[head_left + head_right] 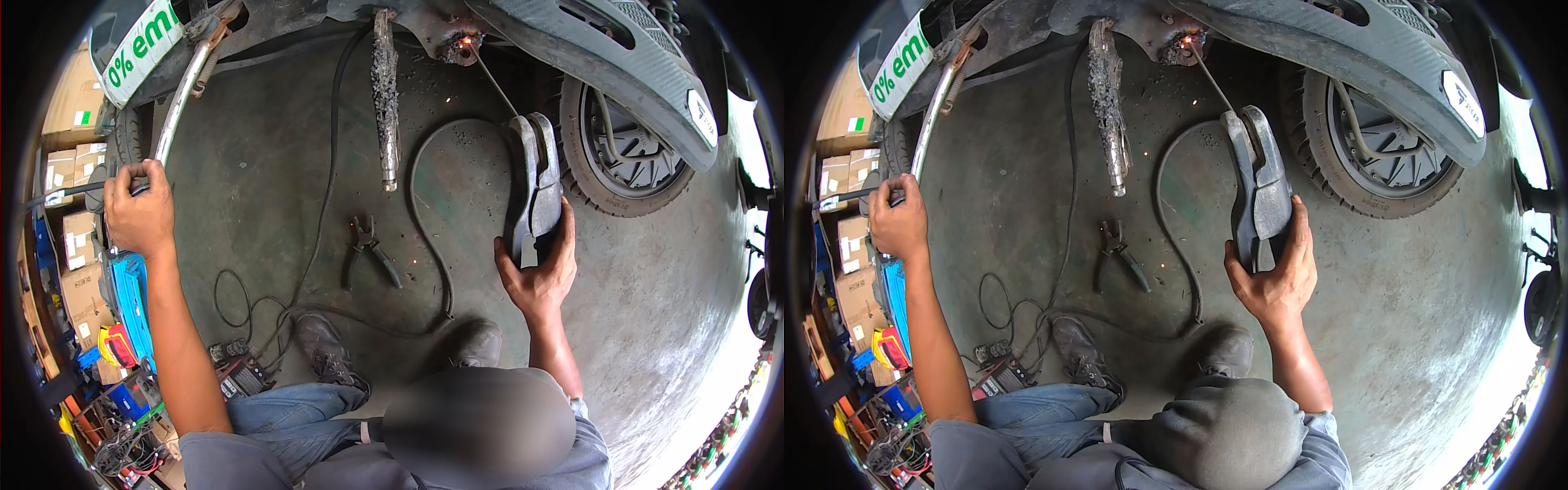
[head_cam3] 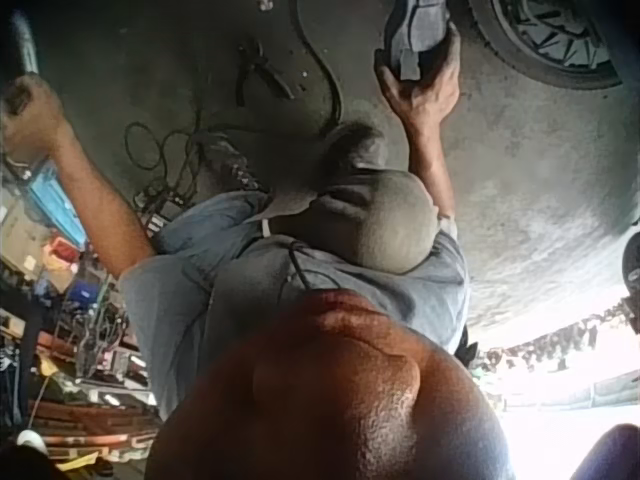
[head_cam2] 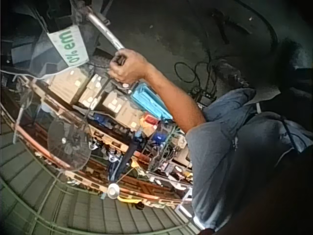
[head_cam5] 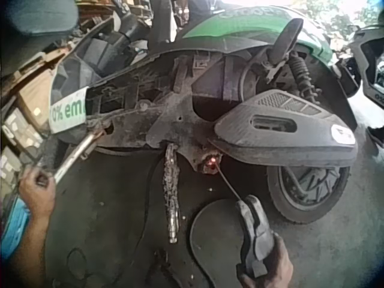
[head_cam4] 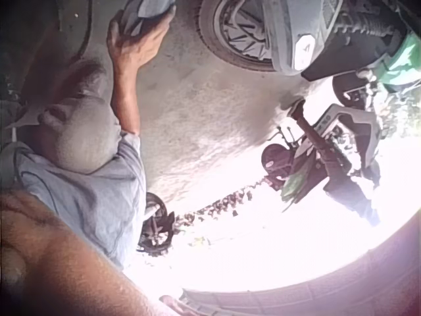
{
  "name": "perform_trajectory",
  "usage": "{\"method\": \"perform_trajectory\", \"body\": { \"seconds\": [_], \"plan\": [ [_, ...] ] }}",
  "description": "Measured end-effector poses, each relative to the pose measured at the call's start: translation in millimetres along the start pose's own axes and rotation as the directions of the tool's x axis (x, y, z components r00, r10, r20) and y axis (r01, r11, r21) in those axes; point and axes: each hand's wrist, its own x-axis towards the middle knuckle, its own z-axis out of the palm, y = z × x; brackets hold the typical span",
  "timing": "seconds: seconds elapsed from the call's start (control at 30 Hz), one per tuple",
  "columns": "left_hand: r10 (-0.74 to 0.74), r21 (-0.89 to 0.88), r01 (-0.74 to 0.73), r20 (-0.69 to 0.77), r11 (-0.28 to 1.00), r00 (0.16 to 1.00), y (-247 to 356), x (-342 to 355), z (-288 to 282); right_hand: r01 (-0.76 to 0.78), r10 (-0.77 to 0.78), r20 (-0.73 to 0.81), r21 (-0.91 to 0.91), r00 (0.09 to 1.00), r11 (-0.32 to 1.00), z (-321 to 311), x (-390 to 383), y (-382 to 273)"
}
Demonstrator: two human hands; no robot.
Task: The person uses a welding tool to weld a metal component onto the frame of a scooter. The person positions the welding electrode, creates several sparks as they apply the weld to the joint, and uses pliers to adjust a metal pin during the process.
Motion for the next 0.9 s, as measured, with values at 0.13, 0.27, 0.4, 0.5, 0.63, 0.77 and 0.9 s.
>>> {"method": "perform_trajectory", "body": {
  "seconds": [0.13,0.27,0.4,0.5,0.63,0.77,0.9],
  "plan": [
    [-0.004,0.001,0.004,0.004,1.0,1.0,1,0,0,-0.022,0.021,0.018,0.012,1.0,1.0,-2,2,-3],
    [-0.003,0.002,0.003,0.0,1.0,1.0,1,0,0,0.009,-0.009,-0.004,0.006,1.0,1.0,1,1,0],
    [-0.004,-0.004,0.004,0.002,1.0,1.0,1,0,0,0.008,-0.008,-0.001,0.017,1.0,1.0,1,1,0],
    [-0.008,-0.002,0.008,0.001,1.0,1.0,-1,0,0,-0.381,0.249,0.31,0.503,0.917,0.776,-7,2,8],
    [-0.018,-0.016,0.018,0.013,1.0,1.0,-1,-1,1,-0.071,0.047,0.098,0.261,0.994,0.963,-10,5,2],
    [-0.01,-0.023,0.01,-0.001,1.0,1.0,2,0,0,0.012,-0.01,-0.012,0.207,1.0,0.978,-5,5,-5],
    [-0.006,-0.003,0.006,-0.007,1.0,1.0,-1,0,1,-0.025,0.019,0.033,0.166,0.999,0.986,-5,7,-4]
  ]
}}
